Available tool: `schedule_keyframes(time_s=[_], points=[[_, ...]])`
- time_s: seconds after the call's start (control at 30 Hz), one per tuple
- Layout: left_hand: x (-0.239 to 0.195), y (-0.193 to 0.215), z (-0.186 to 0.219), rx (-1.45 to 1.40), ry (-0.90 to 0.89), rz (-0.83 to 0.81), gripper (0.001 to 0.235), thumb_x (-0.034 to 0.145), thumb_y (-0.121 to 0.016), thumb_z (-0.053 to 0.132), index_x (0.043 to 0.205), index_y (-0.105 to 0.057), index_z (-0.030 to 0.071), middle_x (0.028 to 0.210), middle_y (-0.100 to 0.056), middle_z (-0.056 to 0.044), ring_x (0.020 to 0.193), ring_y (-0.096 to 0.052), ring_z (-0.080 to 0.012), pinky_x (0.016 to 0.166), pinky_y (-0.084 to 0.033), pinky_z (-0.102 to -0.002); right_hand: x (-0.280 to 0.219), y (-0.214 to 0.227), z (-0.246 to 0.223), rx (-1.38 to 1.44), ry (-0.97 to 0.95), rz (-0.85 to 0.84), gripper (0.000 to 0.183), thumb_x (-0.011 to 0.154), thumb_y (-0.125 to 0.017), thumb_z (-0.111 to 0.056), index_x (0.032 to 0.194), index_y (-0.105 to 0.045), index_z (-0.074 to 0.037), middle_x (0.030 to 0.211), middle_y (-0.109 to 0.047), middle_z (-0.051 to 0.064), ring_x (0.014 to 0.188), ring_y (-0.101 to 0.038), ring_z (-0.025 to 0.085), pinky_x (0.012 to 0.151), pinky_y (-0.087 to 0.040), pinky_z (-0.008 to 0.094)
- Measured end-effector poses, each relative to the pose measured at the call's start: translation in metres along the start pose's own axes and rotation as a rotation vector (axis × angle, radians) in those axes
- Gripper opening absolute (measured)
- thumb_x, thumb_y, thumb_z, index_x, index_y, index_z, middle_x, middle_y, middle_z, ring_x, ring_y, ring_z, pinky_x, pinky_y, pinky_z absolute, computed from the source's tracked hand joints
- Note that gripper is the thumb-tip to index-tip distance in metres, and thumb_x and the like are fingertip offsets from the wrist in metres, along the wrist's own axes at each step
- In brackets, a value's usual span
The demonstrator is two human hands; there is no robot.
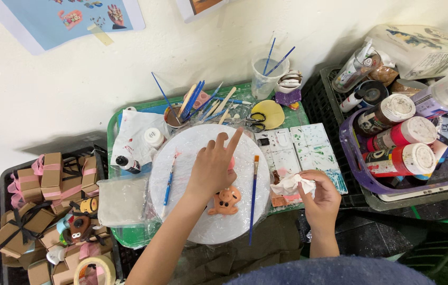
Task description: The person paints a small ceramic figure with a brush on a turntable, wipes it with a cloth, and handles other small figures in an art studio workspace.
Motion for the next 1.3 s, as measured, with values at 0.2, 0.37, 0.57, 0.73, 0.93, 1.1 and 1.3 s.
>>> schedule_keyframes(time_s=[0.2, 0.37, 0.57, 0.73, 0.93, 1.1, 1.3], points=[[-0.004, 0.010, -0.009, -0.048, 0.005, 0.019, 0.113, 0.055, -0.077, 0.010, 0.159, -0.033, 0.013, 0.122, -0.056, -0.016, 0.091, -0.065, -0.0319, 0.071, -0.054, -0.041, -0.001, -0.001, 0.004, -0.002, -0.017, -0.005, 0.027, 0.087, -0.067, 0.016, 0.109, -0.065, 0.001, 0.114, -0.068, 0.011, 0.113, -0.064, 0.020, 0.102, -0.049, 0.033], [-0.013, 0.045, -0.022, -0.007, 0.077, 0.002, 0.114, 0.054, -0.080, 0.012, 0.157, -0.032, 0.018, 0.124, -0.055, -0.015, 0.102, -0.067, -0.0318, 0.095, -0.044, -0.059, 0.001, -0.006, 0.004, 0.029, -0.028, -0.037, 0.027, 0.087, -0.067, 0.015, 0.110, -0.066, 0.001, 0.114, -0.067, 0.011, 0.112, -0.064, 0.020, 0.101, -0.049, 0.033], [-0.037, 0.124, -0.071, 0.010, 0.229, 0.000, 0.117, 0.056, -0.084, 0.017, 0.158, -0.027, 0.019, 0.128, -0.054, -0.015, 0.120, -0.060, -0.0346, 0.099, -0.036, -0.062, 0.010, -0.044, -0.014, 0.005, -0.012, -0.156, 0.025, 0.085, -0.069, 0.011, 0.107, -0.068, -0.001, 0.113, -0.068, 0.011, 0.111, -0.064, 0.021, 0.099, -0.050, 0.033], [-0.045, 0.149, -0.143, 0.176, 0.430, -0.024, 0.123, 0.055, -0.087, 0.024, 0.160, -0.024, 0.020, 0.134, -0.051, -0.018, 0.113, -0.061, -0.0335, 0.103, -0.036, -0.059, 0.048, -0.105, -0.054, -0.180, 0.218, -0.433, 0.029, 0.076, -0.075, 0.003, 0.102, -0.072, -0.008, 0.105, -0.073, 0.006, 0.106, -0.066, 0.023, 0.097, -0.051, 0.037], [-0.028, 0.109, -0.228, 0.218, 0.533, -0.072, 0.127, 0.053, -0.086, 0.027, 0.162, -0.023, 0.021, 0.131, -0.052, -0.017, 0.110, -0.063, -0.0303, 0.102, -0.037, -0.057, 0.082, -0.158, -0.082, -0.278, 0.306, -0.604, 0.033, 0.071, -0.079, -0.001, 0.101, -0.074, -0.013, 0.102, -0.075, -0.001, 0.103, -0.066, 0.023, 0.093, -0.050, 0.038], [-0.010, 0.059, -0.273, 0.244, 0.515, -0.110, 0.132, 0.047, -0.089, 0.028, 0.161, -0.023, 0.021, 0.125, -0.053, -0.016, 0.104, -0.067, -0.0315, 0.097, -0.038, -0.058, 0.084, -0.165, -0.069, -0.311, 0.227, -0.657, 0.032, 0.070, -0.081, -0.002, 0.099, -0.074, -0.014, 0.102, -0.075, -0.003, 0.105, -0.066, 0.022, 0.091, -0.050, 0.037], [0.013, 0.016, -0.303, 0.214, 0.598, -0.262, 0.135, 0.048, -0.090, 0.027, 0.163, -0.021, 0.023, 0.129, -0.052, -0.016, 0.092, -0.072, -0.0338, 0.098, -0.041, -0.056, 0.087, -0.159, -0.059, -0.330, 0.220, -0.715, 0.034, 0.069, -0.079, -0.001, 0.100, -0.074, -0.014, 0.104, -0.075, -0.003, 0.109, -0.065, 0.023, 0.097, -0.047, 0.039]])
Point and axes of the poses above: each hand's wrist, its own x-axis towards the middle knuckle, its own y-axis out of the back of the hand, z = x × y, the point moved 3 cm from there along x, towards the middle knuckle
